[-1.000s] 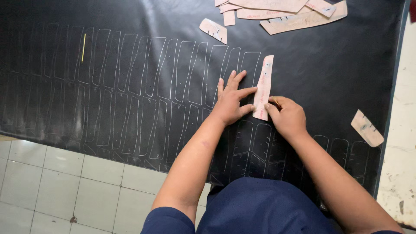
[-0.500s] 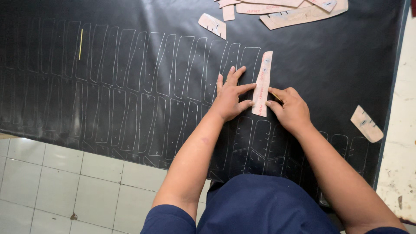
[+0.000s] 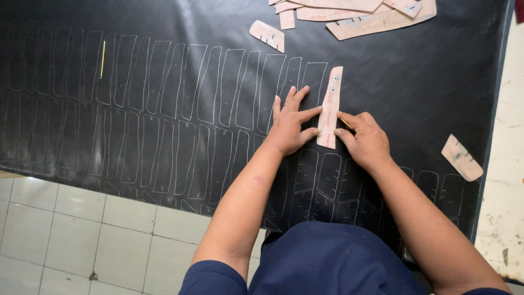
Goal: The person places paper templates onto a large black sheet and uses a yellow pencil to mark points and trace outlines. The person repeatedly repositions templates and marks multiple pattern outlines across the sheet.
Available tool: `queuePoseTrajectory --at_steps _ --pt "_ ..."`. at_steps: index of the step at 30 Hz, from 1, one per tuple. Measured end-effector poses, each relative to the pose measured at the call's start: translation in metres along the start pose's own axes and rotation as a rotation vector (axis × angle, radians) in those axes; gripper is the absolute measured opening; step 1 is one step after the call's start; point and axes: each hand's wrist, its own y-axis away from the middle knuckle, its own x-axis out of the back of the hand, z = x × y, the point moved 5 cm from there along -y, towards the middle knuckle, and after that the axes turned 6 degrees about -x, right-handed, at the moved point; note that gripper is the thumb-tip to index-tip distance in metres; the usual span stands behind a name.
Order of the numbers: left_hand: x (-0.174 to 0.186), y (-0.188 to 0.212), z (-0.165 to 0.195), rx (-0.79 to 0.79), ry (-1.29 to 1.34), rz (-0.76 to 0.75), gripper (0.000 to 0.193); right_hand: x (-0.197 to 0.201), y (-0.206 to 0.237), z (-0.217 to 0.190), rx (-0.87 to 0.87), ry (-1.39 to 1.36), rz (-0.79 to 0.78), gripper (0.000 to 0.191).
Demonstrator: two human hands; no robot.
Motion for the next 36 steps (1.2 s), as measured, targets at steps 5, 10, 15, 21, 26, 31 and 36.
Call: queuePoseTrajectory --at_steps 5,10,15,21,26,31,36 --pt "0.001 0.000 0.000 0.000 -0.010 0.001 0.057 0.000 0.000 -0.001 -0.033 0.009 -0.023 0.041" --pt "0.006 -0.001 0.008 -0.012 -0.005 0.022 0.056 -0.002 0.000 0.002 -0.007 0.012 -0.014 0.042" --pt "0.002 0.001 0.026 -0.063 -0.167 0.031 0.037 -0.002 -0.002 0.004 0.072 -0.012 0.022 0.042" --pt "-0.068 0.005 0.046 -0.162 -0.438 -0.314 0.019 0.033 -0.017 -0.019 0.283 -0.155 0.183 0.021" --pt "-0.117 -0.002 0.075 -0.068 -0.711 -0.082 0.044 0.036 -0.033 -0.052 0.314 -0.111 -0.033 0.022" --pt "-0.149 -0.001 0.078 -0.171 -0.916 -0.495 0.039 0.015 -0.040 -0.067 0.260 0.057 -0.276 0.027" --pt "-0.146 -0.008 0.058 0.204 -0.248 -0.157 0.049 0.005 -0.045 -0.065 0.277 0.070 -0.285 0.025"
